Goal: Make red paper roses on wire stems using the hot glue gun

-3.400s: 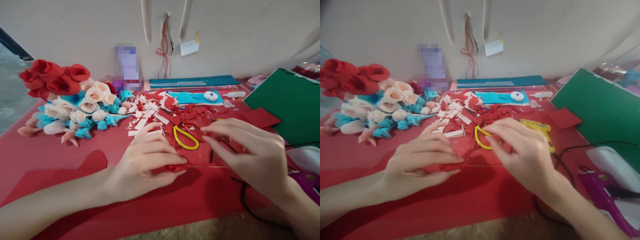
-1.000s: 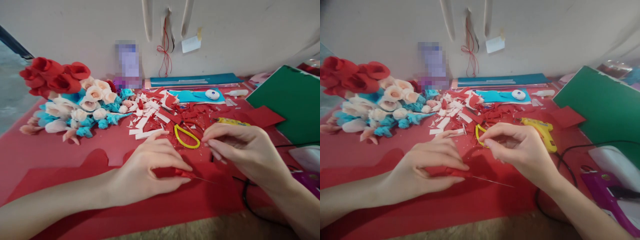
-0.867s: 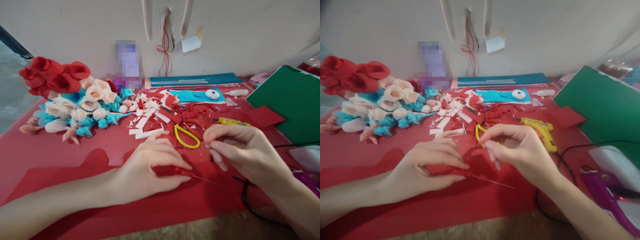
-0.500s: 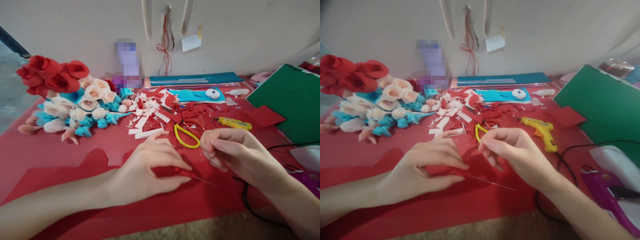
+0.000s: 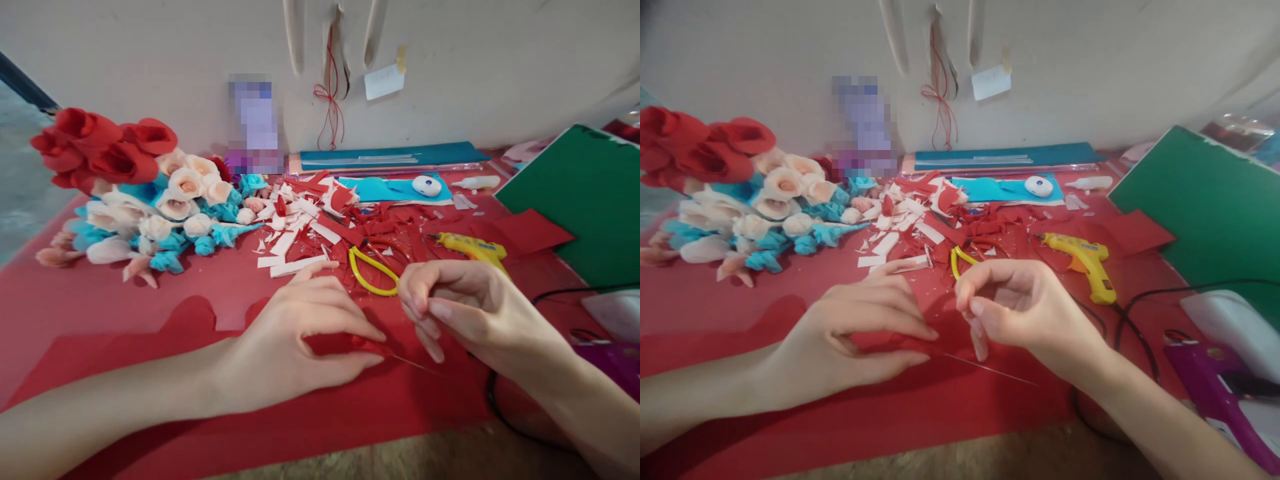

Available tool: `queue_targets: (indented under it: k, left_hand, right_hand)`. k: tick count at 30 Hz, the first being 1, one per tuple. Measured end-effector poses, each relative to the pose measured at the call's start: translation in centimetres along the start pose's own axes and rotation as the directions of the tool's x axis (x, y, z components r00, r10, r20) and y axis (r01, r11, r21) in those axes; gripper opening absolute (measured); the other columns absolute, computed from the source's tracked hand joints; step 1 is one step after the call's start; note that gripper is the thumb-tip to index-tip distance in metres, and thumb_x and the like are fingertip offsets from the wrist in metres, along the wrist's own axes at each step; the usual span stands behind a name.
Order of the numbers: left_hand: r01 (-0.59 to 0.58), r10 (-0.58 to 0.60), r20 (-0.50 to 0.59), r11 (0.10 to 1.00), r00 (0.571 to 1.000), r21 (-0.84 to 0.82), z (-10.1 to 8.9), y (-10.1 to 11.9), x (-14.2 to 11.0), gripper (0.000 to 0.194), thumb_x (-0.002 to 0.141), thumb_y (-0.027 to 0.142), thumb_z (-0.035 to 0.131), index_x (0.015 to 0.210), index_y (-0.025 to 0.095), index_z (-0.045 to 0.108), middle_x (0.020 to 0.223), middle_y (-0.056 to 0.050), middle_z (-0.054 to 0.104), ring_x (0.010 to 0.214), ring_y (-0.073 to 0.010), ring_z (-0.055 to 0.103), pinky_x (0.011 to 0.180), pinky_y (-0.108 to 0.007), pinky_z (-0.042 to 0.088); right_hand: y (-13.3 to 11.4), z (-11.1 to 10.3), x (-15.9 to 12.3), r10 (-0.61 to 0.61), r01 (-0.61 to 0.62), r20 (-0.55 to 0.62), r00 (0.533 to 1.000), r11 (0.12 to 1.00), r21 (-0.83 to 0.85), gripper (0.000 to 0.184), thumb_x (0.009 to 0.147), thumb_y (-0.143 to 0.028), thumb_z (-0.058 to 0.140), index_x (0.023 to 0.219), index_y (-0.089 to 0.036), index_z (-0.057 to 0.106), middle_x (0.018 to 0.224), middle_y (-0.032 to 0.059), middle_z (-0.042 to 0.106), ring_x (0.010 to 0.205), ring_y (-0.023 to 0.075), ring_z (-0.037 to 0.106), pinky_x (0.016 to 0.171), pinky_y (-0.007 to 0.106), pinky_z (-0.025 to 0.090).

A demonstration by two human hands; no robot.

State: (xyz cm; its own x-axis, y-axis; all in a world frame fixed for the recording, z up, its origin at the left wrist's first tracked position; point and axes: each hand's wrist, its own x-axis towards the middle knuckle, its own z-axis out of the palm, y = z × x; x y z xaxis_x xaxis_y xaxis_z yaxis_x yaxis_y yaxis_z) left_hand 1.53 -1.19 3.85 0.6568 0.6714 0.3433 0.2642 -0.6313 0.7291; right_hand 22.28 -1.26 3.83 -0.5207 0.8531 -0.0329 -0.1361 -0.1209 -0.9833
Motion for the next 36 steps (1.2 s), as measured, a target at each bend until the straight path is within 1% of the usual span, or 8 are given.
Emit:
queue_targets:
  k: [10, 15, 21, 25, 28, 32, 34, 36]
  left_hand:
    - [-0.015, 0.015, 0.004, 1.0, 1.0, 0.009, -0.1, 0.0, 0.1, 0.006, 0.074, 0.018, 0.063, 0.079, 0.016, 0.066, 0.072, 0.002, 0.069, 0.068, -0.0085, 0.059, 0.087, -0.028, 0.037]
    - [-0.007, 0.007, 0.013, 1.0, 1.0, 0.014, -0.1, 0.0, 0.0, 0.006, 0.075, 0.018, 0.062, 0.08, 0.017, 0.066, 0.073, 0.003, 0.069, 0.069, -0.0088, 0.059, 0.091, -0.03, 0.035]
    - [0.005, -0.006, 0.017, 1.0, 1.0, 0.023, -0.1, -0.2, -0.1, 0.007, 0.075, 0.02, 0.062, 0.08, 0.019, 0.065, 0.076, 0.003, 0.069, 0.07, -0.0097, 0.06, 0.095, -0.033, 0.033]
    - [0.033, -0.033, 0.018, 0.999, 0.999, 0.021, 0.0, -0.2, 0.0, 0.007, 0.074, 0.019, 0.062, 0.08, 0.019, 0.066, 0.074, 0.003, 0.069, 0.07, -0.0096, 0.06, 0.098, -0.033, 0.03]
    - [0.053, -0.053, 0.017, 0.999, 0.998, 0.014, 0.1, -0.4, 0.0, 0.007, 0.075, 0.018, 0.062, 0.08, 0.018, 0.066, 0.073, 0.003, 0.068, 0.069, -0.0097, 0.06, 0.096, -0.032, 0.033]
    - [0.05, -0.05, -0.009, 0.998, 0.999, 0.029, 0.1, -0.6, 0.1, 0.006, 0.074, 0.019, 0.063, 0.078, 0.018, 0.066, 0.072, 0.003, 0.069, 0.068, -0.0089, 0.061, 0.096, -0.031, 0.033]
    - [0.048, -0.047, -0.019, 0.998, 0.999, 0.036, 0.1, -0.7, 0.1, 0.005, 0.074, 0.02, 0.062, 0.077, 0.019, 0.066, 0.072, 0.003, 0.069, 0.068, -0.0091, 0.061, 0.096, -0.032, 0.033]
    - [0.044, -0.043, -0.022, 0.998, 0.999, 0.034, 0.1, -0.8, 0.1, 0.005, 0.074, 0.02, 0.062, 0.077, 0.019, 0.066, 0.071, 0.003, 0.069, 0.067, -0.0097, 0.06, 0.094, -0.033, 0.035]
  right_hand:
    - [-0.1, 0.2, 0.2, -0.079, 0.075, -0.035, 0.996, 0.991, -0.108, 0.016, 0.075, -0.002, 0.051, 0.073, -0.016, 0.059, 0.075, -0.0024, 0.054, 0.055, 0.0063, 0.06, 0.055, 0.015, 0.05]
    - [-0.1, 0.2, 0.3, -0.059, 0.051, -0.079, 0.995, 0.993, -0.11, 0.016, 0.075, -0.002, 0.053, 0.072, -0.017, 0.059, 0.074, -0.0028, 0.055, 0.057, 0.0073, 0.061, 0.057, 0.016, 0.052]
    - [0.0, 0.2, 0.4, -0.043, 0.028, -0.129, 0.991, 0.993, -0.118, 0.01, 0.07, -0.01, 0.064, 0.074, -0.018, 0.061, 0.079, -0.0018, 0.058, 0.057, 0.0071, 0.061, 0.055, 0.015, 0.051]
    - [0.2, 0.0, 0.8, -0.107, 0.056, -0.191, 0.976, 0.965, -0.255, 0.003, 0.077, -0.018, 0.06, 0.074, -0.017, 0.059, 0.066, -0.0019, 0.058, 0.056, 0.0078, 0.059, 0.054, 0.016, 0.05]
    - [0.6, -0.4, 1.3, -0.195, 0.059, -0.264, 0.945, 0.892, -0.447, 0.016, 0.085, -0.028, 0.048, 0.076, -0.016, 0.053, 0.063, -0.0021, 0.055, 0.048, 0.0071, 0.056, 0.045, 0.016, 0.046]
    - [1.5, -1.1, 1.8, -0.346, -0.027, -0.286, 0.894, 0.595, -0.803, 0.024, 0.086, -0.032, 0.044, 0.069, -0.017, 0.05, 0.052, -0.0042, 0.046, 0.041, 0.005, 0.043, 0.039, 0.018, 0.035]
    - [1.9, -1.5, 2.0, -0.407, -0.041, -0.271, 0.873, 0.491, -0.87, 0.034, 0.083, -0.032, 0.05, 0.054, -0.016, 0.045, 0.046, -0.0044, 0.037, 0.042, 0.0049, 0.035, 0.04, 0.02, 0.029]
    - [2.3, -1.9, 2.1, -0.435, -0.044, -0.262, 0.861, 0.45, -0.892, 0.043, 0.08, -0.032, 0.054, 0.044, -0.015, 0.038, 0.042, -0.0043, 0.03, 0.041, 0.005, 0.03, 0.04, 0.021, 0.026]
